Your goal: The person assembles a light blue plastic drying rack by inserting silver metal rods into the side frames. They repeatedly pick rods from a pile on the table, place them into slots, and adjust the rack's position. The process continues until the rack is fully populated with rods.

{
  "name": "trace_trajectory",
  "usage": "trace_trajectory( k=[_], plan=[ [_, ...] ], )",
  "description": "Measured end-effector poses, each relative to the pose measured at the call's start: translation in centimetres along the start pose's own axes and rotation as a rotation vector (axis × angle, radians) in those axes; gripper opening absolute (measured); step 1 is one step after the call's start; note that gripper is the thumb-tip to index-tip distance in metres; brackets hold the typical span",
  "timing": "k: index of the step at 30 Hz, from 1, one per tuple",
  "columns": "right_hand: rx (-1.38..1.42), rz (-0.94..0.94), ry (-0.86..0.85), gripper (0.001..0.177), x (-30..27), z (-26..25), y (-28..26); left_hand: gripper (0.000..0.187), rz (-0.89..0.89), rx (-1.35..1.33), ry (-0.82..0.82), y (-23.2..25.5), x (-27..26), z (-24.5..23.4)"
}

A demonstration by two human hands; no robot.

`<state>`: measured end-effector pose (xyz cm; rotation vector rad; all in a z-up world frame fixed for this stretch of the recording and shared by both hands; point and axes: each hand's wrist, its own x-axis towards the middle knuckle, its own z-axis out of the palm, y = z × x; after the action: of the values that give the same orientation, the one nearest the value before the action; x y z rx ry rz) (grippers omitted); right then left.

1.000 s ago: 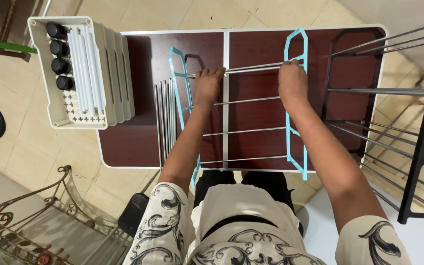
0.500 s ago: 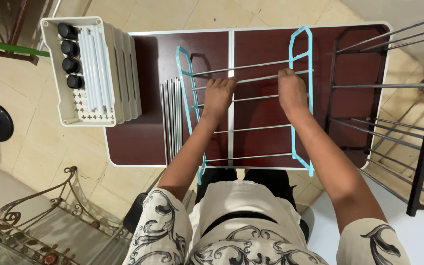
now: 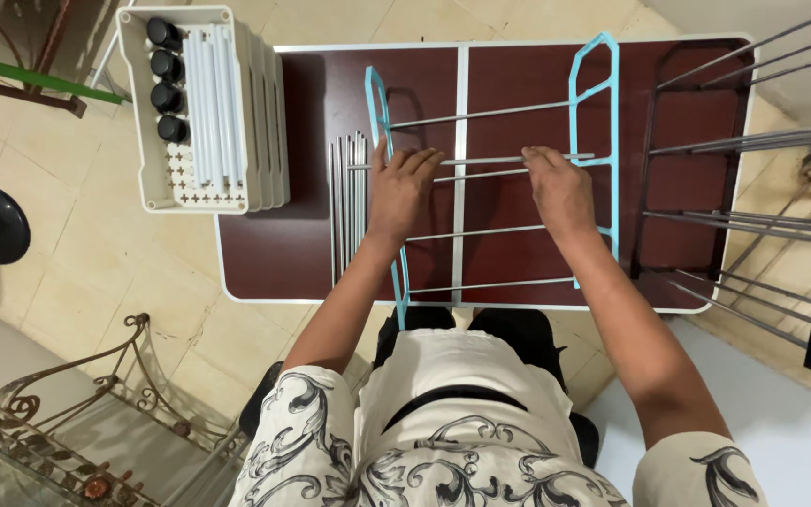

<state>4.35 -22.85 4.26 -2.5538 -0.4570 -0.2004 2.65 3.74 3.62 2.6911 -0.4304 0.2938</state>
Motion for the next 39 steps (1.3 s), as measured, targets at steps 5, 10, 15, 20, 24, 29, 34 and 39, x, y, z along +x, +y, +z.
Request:
trace_trajectory(
  k=[5,10,15,20,24,29,34,39],
  plan=[
    [0.057,-0.012,0.041,0.015,-0.6,-0.2,-2.8,0.029,-0.059,0.012,0.042,0.1,-1.9,-3.0],
    [0.025,-0.082,0.051,0.013,-1.7,-0.8,-5.0,0.025,-0.119,-0.005,0.050,0.2,-4.5,-4.4],
    [0.070,-0.128,0.067,0.013,-3.2,-1.6,-6.2,0.028,-0.193,0.015,0.075,1.1,-7.8,-4.8],
    [0.117,-0.146,0.058,0.013,-5.4,-2.3,-6.9,0.025,-0.258,0.019,0.123,2.5,-11.3,-5.0],
    [0.135,-0.182,0.058,0.012,-6.3,-2.2,-7.5,0.024,-0.305,0.012,0.147,3.4,-13.8,-5.3],
    [0.145,-0.232,0.021,0.013,-6.9,-1.8,-8.7,0.029,-0.349,-0.020,0.196,4.1,-16.7,-5.8],
    [0.108,-0.295,0.030,0.013,-6.6,-0.9,-10.6,0.027,-0.404,-0.069,0.244,3.8,-19.0,-6.6],
    [0.136,-0.276,-0.019,0.014,-5.8,0.9,-13.1,0.033,-0.467,-0.011,0.251,2.5,-20.9,-7.7]
  ],
)
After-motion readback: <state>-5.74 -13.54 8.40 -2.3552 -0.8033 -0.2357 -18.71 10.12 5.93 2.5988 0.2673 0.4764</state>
